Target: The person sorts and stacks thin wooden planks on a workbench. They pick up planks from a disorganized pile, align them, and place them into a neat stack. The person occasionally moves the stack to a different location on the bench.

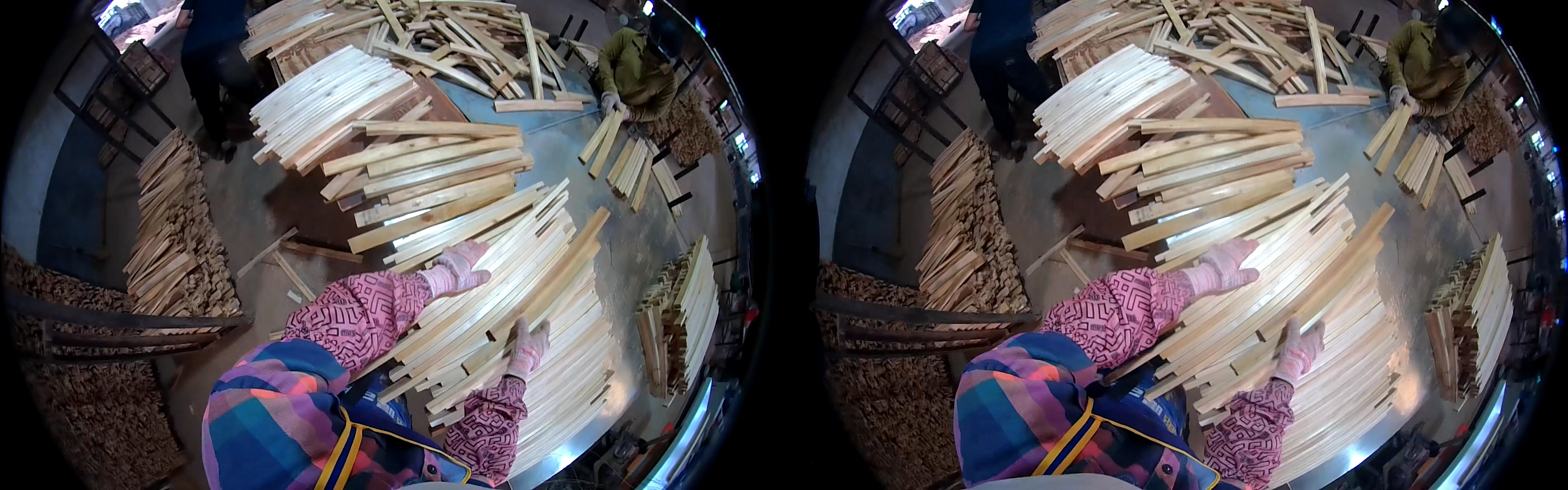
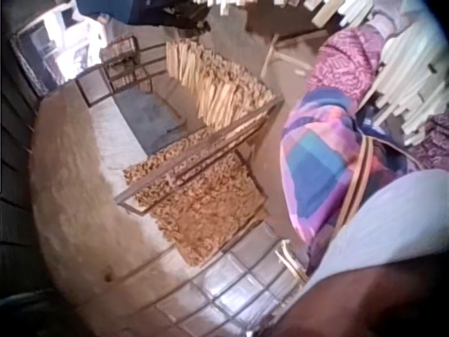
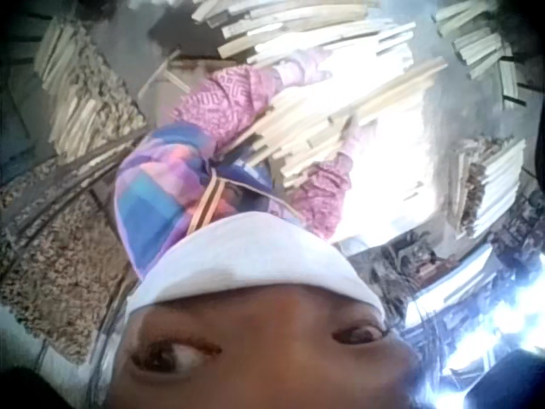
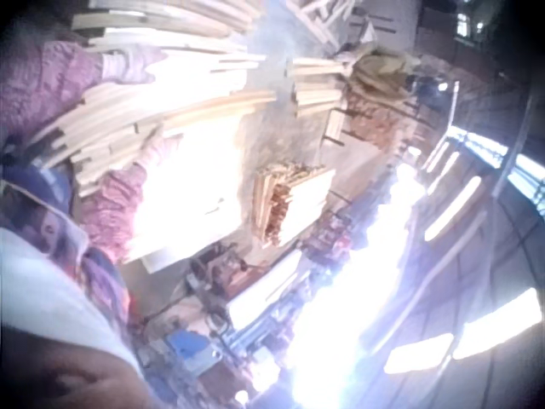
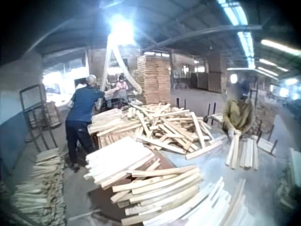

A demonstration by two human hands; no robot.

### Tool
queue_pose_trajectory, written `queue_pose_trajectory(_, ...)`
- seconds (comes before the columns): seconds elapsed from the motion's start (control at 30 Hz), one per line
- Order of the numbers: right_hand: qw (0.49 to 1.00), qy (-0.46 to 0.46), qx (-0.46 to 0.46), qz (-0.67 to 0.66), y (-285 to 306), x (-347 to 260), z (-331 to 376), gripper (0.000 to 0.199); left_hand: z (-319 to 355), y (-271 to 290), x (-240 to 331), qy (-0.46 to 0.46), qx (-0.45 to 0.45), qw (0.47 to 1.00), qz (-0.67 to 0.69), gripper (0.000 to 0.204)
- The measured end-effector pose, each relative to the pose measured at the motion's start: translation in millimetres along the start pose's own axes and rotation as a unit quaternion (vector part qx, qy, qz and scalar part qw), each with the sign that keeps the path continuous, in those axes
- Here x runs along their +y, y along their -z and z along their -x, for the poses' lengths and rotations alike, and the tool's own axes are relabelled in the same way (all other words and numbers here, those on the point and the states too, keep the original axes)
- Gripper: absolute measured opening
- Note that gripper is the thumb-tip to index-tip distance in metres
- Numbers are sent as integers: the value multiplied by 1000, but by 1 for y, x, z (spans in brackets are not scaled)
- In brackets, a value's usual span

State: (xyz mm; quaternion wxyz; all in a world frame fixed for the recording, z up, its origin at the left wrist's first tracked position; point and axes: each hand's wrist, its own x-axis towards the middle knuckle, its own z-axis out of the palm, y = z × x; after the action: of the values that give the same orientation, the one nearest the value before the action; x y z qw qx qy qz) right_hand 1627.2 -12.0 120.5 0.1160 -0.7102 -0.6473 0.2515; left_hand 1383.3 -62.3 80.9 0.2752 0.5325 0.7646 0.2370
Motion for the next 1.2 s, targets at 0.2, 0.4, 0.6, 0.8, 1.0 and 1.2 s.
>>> queue_pose_trajectory(0.2, 996, -47, -67, 19, -2, 30, -28, 45, -13, 10, 14, -11, -2, 1000, 7, 76)
queue_pose_trajectory(0.4, 970, 86, -47, -223, -14, 45, -32, 26, -28, 0, 10, -4, 4, 1000, 3, 75)
queue_pose_trajectory(0.6, 941, -13, -143, -308, 15, -5, -59, 45, -26, 17, 5, 3, -9, 1000, -9, 72)
queue_pose_trajectory(0.8, 990, 15, 48, -134, -64, -3, -40, 81, -32, -13, -3, 27, 98, 932, 348, 67)
queue_pose_trajectory(1.0, 927, -96, -74, -356, -43, 4, -41, 96, -28, 23, 29, 89, -148, 936, 307, 95)
queue_pose_trajectory(1.2, 749, -5, -109, -654, 77, -33, -13, 88, -30, 53, 84, 20, -178, 799, 574, 100)
